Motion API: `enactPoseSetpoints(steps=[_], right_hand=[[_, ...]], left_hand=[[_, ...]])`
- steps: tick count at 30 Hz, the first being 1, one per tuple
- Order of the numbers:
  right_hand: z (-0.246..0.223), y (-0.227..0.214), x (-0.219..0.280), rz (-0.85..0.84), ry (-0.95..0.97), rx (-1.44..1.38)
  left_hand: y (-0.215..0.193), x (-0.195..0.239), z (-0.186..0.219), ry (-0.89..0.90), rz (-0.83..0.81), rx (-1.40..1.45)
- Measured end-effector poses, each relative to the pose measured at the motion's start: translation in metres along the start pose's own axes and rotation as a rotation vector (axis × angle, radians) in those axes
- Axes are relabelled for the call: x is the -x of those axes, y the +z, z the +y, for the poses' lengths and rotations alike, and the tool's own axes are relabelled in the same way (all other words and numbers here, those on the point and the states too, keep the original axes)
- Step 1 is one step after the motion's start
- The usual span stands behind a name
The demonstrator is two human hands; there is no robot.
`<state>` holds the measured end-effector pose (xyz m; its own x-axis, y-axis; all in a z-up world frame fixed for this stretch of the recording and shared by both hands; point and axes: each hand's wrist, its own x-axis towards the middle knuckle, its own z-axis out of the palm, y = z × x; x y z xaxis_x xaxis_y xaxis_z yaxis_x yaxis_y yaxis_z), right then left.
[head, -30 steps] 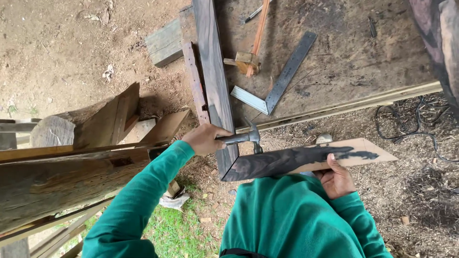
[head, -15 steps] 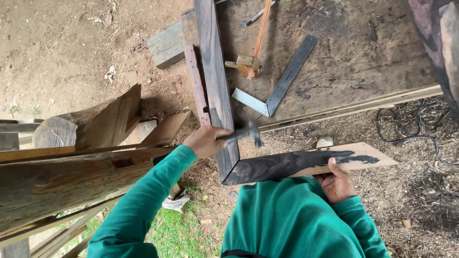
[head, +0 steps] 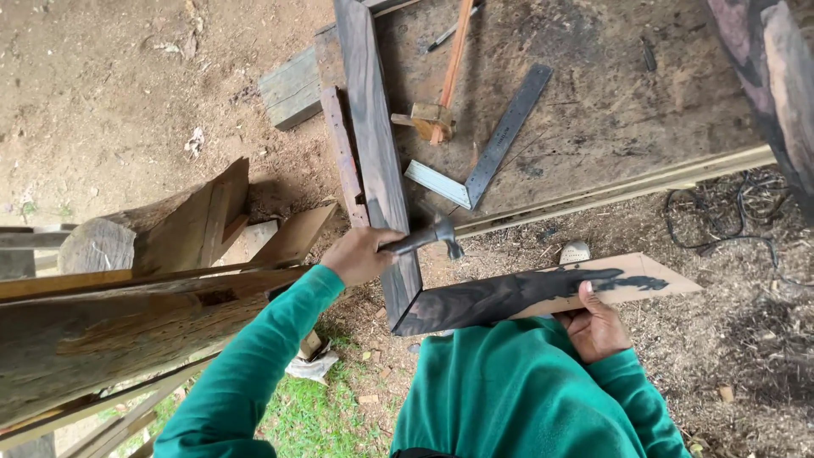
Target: The person assembles a dark wooden frame on a workbench, using a hammer to tap the joints together. They use a try square and a pencil to mark and measure the wood pieces, ensuring the corners are aligned correctly before securing them.
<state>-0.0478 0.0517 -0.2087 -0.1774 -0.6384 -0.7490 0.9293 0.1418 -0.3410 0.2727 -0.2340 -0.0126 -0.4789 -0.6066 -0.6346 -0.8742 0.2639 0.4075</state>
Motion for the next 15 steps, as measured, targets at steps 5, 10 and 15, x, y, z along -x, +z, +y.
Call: enactPoseSetpoints(steps=[5, 10, 15], right_hand=[[0.002, -0.008, -0.005, -0.011, -0.092, 0.026], [0.002, -0.006, 0.003, -0.04, -0.043, 0.003], [0.005, -0.01, 0.001, -0.001, -0.06, -0.011]], left_hand=[[-0.009, 0.001, 0.009, 0.008, -0.116, -0.077], [0.012, 0.0, -0.007, 0.109, 0.003, -0.024], [0.003, 0.004, 0.0, 0.09, 0.0, -0.035]])
